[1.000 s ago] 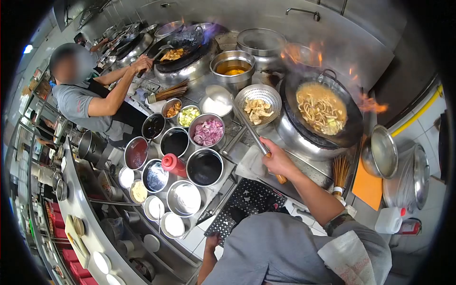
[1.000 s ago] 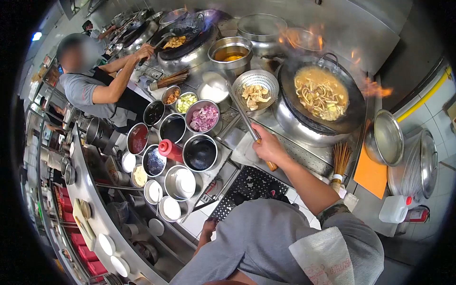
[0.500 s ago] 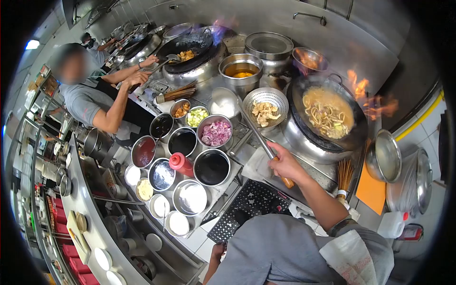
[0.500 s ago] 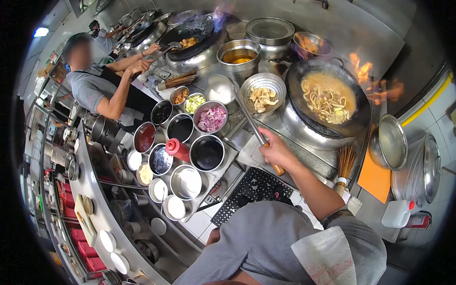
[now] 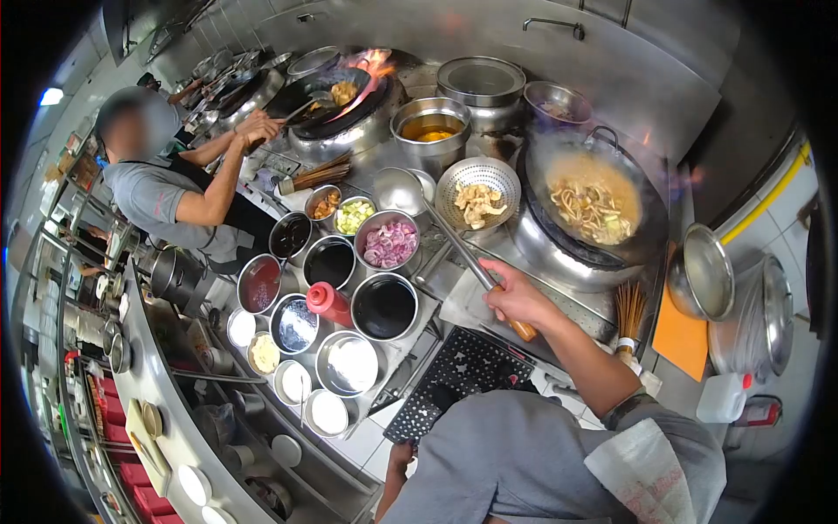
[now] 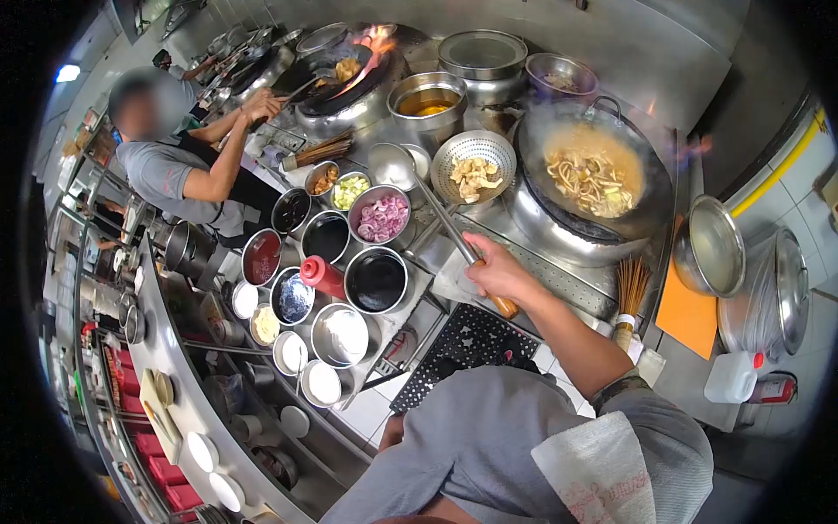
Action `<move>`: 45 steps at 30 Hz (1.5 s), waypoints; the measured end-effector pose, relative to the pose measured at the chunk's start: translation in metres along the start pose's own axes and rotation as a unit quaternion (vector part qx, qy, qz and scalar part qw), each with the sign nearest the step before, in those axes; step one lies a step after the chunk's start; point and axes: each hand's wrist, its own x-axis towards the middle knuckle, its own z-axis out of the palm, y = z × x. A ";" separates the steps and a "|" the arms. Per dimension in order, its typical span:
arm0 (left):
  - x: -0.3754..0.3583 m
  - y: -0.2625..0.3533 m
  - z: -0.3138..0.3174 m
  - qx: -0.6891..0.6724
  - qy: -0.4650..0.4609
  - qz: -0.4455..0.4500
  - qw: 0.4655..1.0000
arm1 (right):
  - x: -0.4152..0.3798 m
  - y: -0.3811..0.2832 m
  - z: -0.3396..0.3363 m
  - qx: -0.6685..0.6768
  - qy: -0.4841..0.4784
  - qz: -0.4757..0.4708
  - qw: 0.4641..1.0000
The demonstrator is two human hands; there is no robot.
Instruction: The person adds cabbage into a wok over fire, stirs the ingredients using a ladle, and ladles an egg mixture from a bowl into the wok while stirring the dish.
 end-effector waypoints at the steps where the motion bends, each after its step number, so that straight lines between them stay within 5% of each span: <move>1: -0.019 0.018 0.000 0.003 0.005 0.004 1.000 | 0.003 0.004 0.003 -0.018 0.005 -0.006 1.000; 4: -0.039 0.035 -0.001 -0.009 0.007 -0.001 1.000 | -0.003 -0.007 -0.001 0.000 -0.004 0.006 1.000; 11: 0.008 -0.035 -0.006 -0.031 -0.020 -0.038 0.999 | 0.004 -0.002 -0.003 0.007 -0.012 -0.002 1.000; 14: -0.035 0.011 -0.010 -0.013 -0.031 0.031 0.999 | 0.004 -0.001 -0.003 0.025 -0.006 -0.013 1.000; 17: -0.039 0.029 -0.007 0.004 -0.019 -0.027 0.999 | 0.005 0.001 -0.003 0.018 -0.014 -0.005 1.000; 24: -0.050 0.049 -0.011 0.043 -0.031 0.075 0.996 | 0.008 0.001 -0.006 0.044 -0.022 0.005 0.999; 29: -0.050 0.051 -0.003 0.011 -0.015 0.068 0.998 | 0.013 -0.001 -0.019 0.138 -0.054 0.037 0.988; 35: 0.006 -0.003 0.000 -0.002 -0.003 -0.075 0.997 | -0.005 -0.002 -0.028 0.373 -0.069 0.047 0.924; 42: 0.018 0.026 0.002 0.111 -0.065 0.046 0.991 | -0.052 0.014 -0.077 0.573 -0.133 -0.029 0.808; 45: 0.033 0.044 0.006 0.159 -0.090 0.066 0.981 | -0.087 0.018 -0.105 0.574 -0.082 -0.064 0.812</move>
